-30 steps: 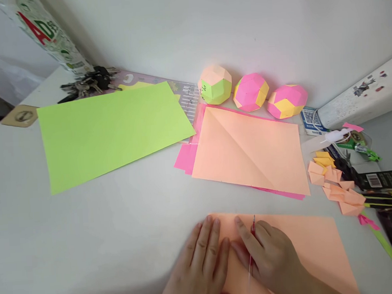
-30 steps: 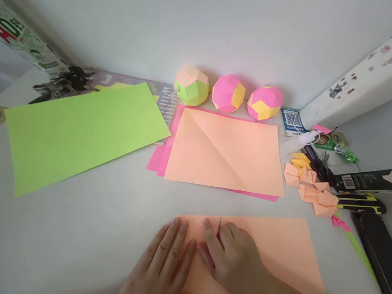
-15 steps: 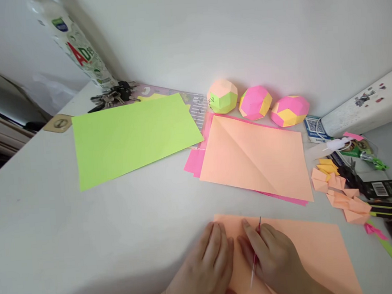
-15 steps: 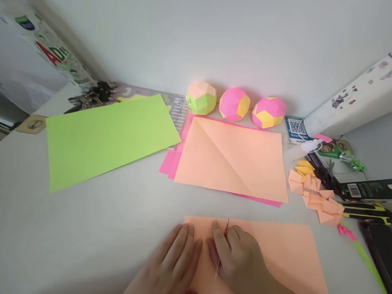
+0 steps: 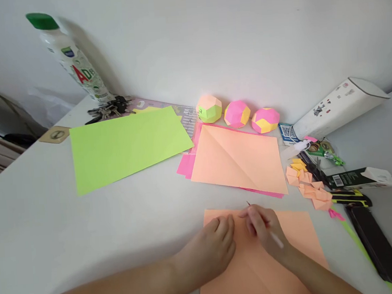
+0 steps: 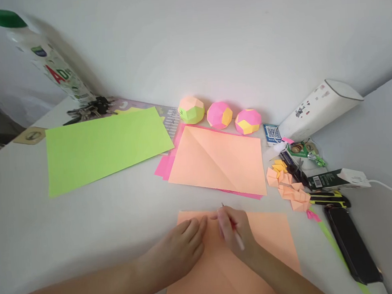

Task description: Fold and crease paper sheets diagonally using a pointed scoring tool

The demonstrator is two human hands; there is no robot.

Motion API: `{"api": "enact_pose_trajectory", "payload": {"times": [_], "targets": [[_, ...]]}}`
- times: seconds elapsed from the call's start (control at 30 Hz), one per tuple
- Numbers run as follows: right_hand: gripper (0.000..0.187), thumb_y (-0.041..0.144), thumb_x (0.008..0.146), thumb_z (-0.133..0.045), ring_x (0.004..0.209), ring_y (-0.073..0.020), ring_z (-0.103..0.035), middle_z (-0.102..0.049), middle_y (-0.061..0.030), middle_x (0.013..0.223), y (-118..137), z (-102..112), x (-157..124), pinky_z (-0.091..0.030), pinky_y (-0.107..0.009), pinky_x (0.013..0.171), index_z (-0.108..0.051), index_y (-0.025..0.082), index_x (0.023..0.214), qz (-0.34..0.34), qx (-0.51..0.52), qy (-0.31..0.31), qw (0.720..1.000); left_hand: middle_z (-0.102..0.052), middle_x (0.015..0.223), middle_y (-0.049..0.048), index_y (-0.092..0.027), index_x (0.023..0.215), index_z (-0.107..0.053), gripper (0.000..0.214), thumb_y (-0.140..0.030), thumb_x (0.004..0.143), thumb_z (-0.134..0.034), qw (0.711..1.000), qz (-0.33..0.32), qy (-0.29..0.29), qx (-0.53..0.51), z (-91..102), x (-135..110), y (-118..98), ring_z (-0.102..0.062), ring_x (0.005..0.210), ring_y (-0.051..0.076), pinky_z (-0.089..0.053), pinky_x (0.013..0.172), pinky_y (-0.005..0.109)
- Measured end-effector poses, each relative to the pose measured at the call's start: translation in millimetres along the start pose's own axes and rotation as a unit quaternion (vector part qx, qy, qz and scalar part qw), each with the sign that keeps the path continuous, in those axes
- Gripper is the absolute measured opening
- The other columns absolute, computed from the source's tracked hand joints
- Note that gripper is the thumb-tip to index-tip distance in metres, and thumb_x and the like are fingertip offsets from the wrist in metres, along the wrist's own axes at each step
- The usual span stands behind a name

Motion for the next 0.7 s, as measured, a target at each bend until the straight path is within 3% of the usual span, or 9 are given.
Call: {"api": "enact_pose_trajectory", "payload": {"times": [0.07, 0.17, 0.37, 0.5, 0.7], "targets": [[0.046, 0.048, 0.096, -0.028, 0.045, -0.0101, -0.043, -0.046, 0.0033, 0.053, -8.9, -3.4, 5.6, -0.035, -0.021, 0.041, -0.062, 0.018, 0.087, -0.044, 0.088, 0.014, 0.995, -0.062, 0.117, 0.0165, -0.015, 0.087, -0.064, 0.012, -0.025, 0.082, -0.059, 1.000, -0.001, -0.004, -0.016, -1.3, -2.3, 0.8, -0.056, 0.089, 0.024, -0.033, 0.069, 0.035], [0.045, 0.053, 0.095, -0.027, 0.049, -0.0102, -0.046, -0.052, -0.0001, 0.069, -12.4, -7.9, 15.8, -0.033, -0.020, 0.037, -0.058, 0.021, 0.101, -0.040, 0.157, 0.024, 0.986, -0.063, 0.113, 0.0168, -0.015, 0.083, -0.063, 0.012, -0.026, 0.080, -0.061, 1.000, 0.004, -0.003, -0.026, -3.5, -4.3, 1.3, -0.056, 0.086, 0.023, -0.032, 0.067, 0.034], [0.027, 0.028, 0.094, -0.042, 0.060, -0.0118, -0.052, -0.051, -0.0009, 0.068, 5.2, -9.3, 21.3, -0.042, -0.023, 0.049, -0.065, 0.021, 0.083, 0.063, 0.014, 0.105, 0.992, -0.061, 0.117, 0.0179, -0.015, 0.089, -0.065, 0.019, -0.031, 0.081, -0.059, 0.999, 0.013, -0.010, -0.041, -6.2, -4.0, -1.7, -0.056, 0.094, 0.029, -0.034, 0.071, 0.039], [0.013, 0.020, 0.087, -0.053, 0.052, -0.0096, -0.050, -0.056, 0.0012, 0.067, 1.5, -4.2, 18.5, -0.040, -0.022, 0.047, -0.057, 0.021, 0.075, 0.041, -0.027, 0.067, 0.997, -0.058, 0.125, 0.0181, -0.015, 0.094, -0.065, 0.024, -0.034, 0.080, -0.060, 0.999, 0.022, -0.011, -0.048, -6.9, -4.7, -2.2, -0.056, 0.098, 0.030, -0.035, 0.073, 0.041], [0.023, 0.020, 0.083, -0.057, 0.053, -0.0098, -0.052, -0.060, 0.0005, 0.067, 0.6, -4.6, 13.9, -0.039, -0.022, 0.047, -0.047, 0.021, 0.062, 0.047, -0.077, 0.015, 0.996, -0.056, 0.127, 0.0188, -0.014, 0.096, -0.064, 0.024, -0.032, 0.081, -0.058, 0.999, 0.020, -0.001, -0.049, -5.8, -5.2, -1.2, -0.057, 0.094, 0.029, -0.035, 0.072, 0.040]]}}
Point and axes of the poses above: each hand's wrist, its own x-axis towards the middle knuckle, its own z-axis out of the back of the hand, y = z × x, the point moved 8 cm from there along x, towards the middle knuckle
